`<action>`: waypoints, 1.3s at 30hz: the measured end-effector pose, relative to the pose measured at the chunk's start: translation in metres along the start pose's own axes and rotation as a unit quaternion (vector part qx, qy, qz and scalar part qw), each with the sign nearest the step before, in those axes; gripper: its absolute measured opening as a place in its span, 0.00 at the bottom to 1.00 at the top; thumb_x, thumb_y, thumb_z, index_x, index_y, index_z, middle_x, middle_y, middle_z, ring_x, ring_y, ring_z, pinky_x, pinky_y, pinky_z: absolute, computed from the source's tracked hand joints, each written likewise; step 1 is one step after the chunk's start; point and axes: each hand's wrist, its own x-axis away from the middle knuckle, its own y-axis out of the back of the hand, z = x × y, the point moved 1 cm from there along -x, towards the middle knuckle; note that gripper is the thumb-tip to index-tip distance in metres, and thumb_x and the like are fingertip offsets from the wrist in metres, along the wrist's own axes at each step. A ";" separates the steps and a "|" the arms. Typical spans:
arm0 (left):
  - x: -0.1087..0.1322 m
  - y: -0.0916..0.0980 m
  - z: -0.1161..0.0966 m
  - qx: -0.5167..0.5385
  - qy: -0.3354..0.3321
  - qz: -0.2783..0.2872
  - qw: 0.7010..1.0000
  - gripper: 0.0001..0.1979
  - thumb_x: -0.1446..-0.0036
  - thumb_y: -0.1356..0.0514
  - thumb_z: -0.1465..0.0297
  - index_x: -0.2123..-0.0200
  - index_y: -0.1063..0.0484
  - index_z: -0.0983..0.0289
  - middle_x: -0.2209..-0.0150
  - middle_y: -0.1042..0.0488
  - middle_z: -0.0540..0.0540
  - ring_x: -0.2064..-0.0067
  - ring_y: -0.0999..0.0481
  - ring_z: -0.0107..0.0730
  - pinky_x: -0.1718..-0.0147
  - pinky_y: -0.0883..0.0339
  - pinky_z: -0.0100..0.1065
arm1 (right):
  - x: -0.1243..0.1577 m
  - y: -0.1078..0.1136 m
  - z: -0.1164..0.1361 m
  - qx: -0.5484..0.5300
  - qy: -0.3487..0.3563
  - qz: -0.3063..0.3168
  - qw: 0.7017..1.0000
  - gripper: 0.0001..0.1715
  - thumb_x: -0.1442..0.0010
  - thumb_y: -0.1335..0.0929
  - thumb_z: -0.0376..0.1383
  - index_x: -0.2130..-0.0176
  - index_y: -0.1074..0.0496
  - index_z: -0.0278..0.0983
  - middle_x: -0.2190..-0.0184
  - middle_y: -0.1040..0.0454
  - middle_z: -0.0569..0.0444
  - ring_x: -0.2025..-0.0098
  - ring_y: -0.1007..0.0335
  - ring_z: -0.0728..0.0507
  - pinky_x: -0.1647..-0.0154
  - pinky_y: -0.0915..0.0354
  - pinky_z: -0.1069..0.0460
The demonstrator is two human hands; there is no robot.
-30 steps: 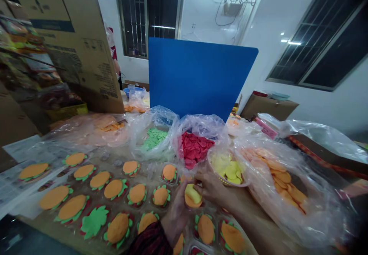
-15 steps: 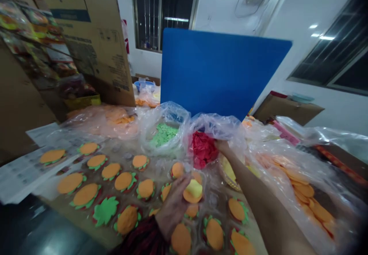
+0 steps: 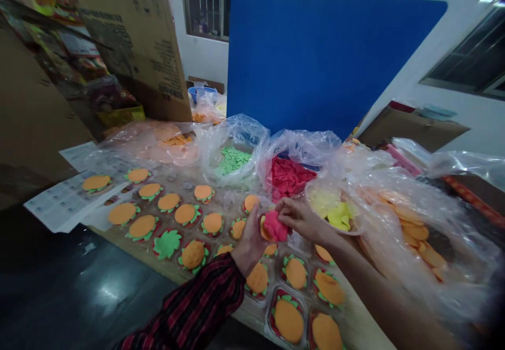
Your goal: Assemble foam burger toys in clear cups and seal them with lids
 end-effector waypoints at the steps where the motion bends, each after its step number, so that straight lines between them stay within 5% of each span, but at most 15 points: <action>1: 0.001 -0.001 0.001 0.000 -0.002 0.002 1.000 0.19 0.44 0.48 0.56 0.72 0.29 0.66 0.73 0.24 0.56 0.63 0.24 0.38 0.64 0.31 0.37 | 0.001 -0.005 0.002 0.056 0.021 -0.003 0.998 0.04 0.44 0.37 0.36 0.67 0.38 0.37 0.76 0.35 0.58 0.74 0.39 0.49 0.72 0.42 0.55; 9: 0.001 0.008 0.009 -0.005 -0.053 0.006 0.999 0.13 0.44 0.46 0.64 0.69 0.28 0.68 0.73 0.24 0.56 0.68 0.25 0.34 0.68 0.33 0.31 | 0.013 -0.027 0.015 0.354 0.055 -0.037 0.933 0.15 0.49 0.35 0.32 0.59 0.36 0.34 0.64 0.28 0.47 0.63 0.33 0.42 0.65 0.41 0.51; 13: 0.002 0.008 0.010 -0.009 -0.086 0.016 0.996 0.10 0.46 0.44 0.67 0.68 0.29 0.68 0.73 0.25 0.54 0.71 0.26 0.30 0.72 0.36 0.27 | 0.011 -0.028 0.020 0.320 0.064 -0.040 0.945 0.15 0.52 0.35 0.29 0.60 0.34 0.34 0.64 0.28 0.49 0.64 0.33 0.43 0.64 0.41 0.51; 19: 0.000 0.014 0.007 -0.007 -0.061 0.014 0.998 0.09 0.48 0.43 0.67 0.70 0.29 0.68 0.76 0.27 0.53 0.76 0.29 0.28 0.76 0.36 0.29 | 0.004 -0.008 0.020 0.175 0.046 0.070 0.981 0.04 0.50 0.33 0.31 0.70 0.29 0.33 0.75 0.30 0.56 0.72 0.36 0.48 0.72 0.43 0.55; 25: -0.002 0.020 0.007 -0.002 -0.048 0.030 0.998 0.14 0.48 0.43 0.62 0.67 0.29 0.68 0.73 0.25 0.55 0.72 0.26 0.32 0.70 0.32 0.33 | 0.006 0.006 0.017 0.104 0.044 -0.014 0.994 0.08 0.46 0.34 0.36 0.69 0.29 0.33 0.75 0.32 0.56 0.73 0.37 0.49 0.73 0.43 0.55; 30: -0.004 0.022 0.010 0.010 -0.050 0.024 0.998 0.12 0.47 0.43 0.64 0.68 0.28 0.68 0.73 0.25 0.54 0.73 0.27 0.29 0.70 0.33 0.30 | 0.005 -0.012 0.019 0.214 0.069 0.022 0.974 0.05 0.47 0.35 0.29 0.68 0.30 0.34 0.73 0.29 0.55 0.71 0.36 0.48 0.71 0.44 0.55; 35: -0.002 0.021 0.009 0.015 -0.050 0.026 0.998 0.09 0.46 0.44 0.67 0.68 0.28 0.67 0.74 0.26 0.52 0.73 0.28 0.26 0.72 0.35 0.27 | 0.005 -0.028 0.016 0.360 0.080 -0.029 0.929 0.06 0.48 0.37 0.25 0.71 0.32 0.34 0.74 0.30 0.53 0.71 0.38 0.48 0.70 0.47 0.54; 39: 0.001 0.021 0.007 0.002 -0.029 0.023 0.999 0.10 0.46 0.44 0.67 0.70 0.28 0.68 0.74 0.25 0.54 0.73 0.27 0.31 0.71 0.33 0.32 | 0.008 -0.022 0.020 0.313 0.067 -0.045 0.946 0.04 0.43 0.37 0.30 0.69 0.33 0.34 0.74 0.31 0.54 0.72 0.37 0.48 0.71 0.46 0.55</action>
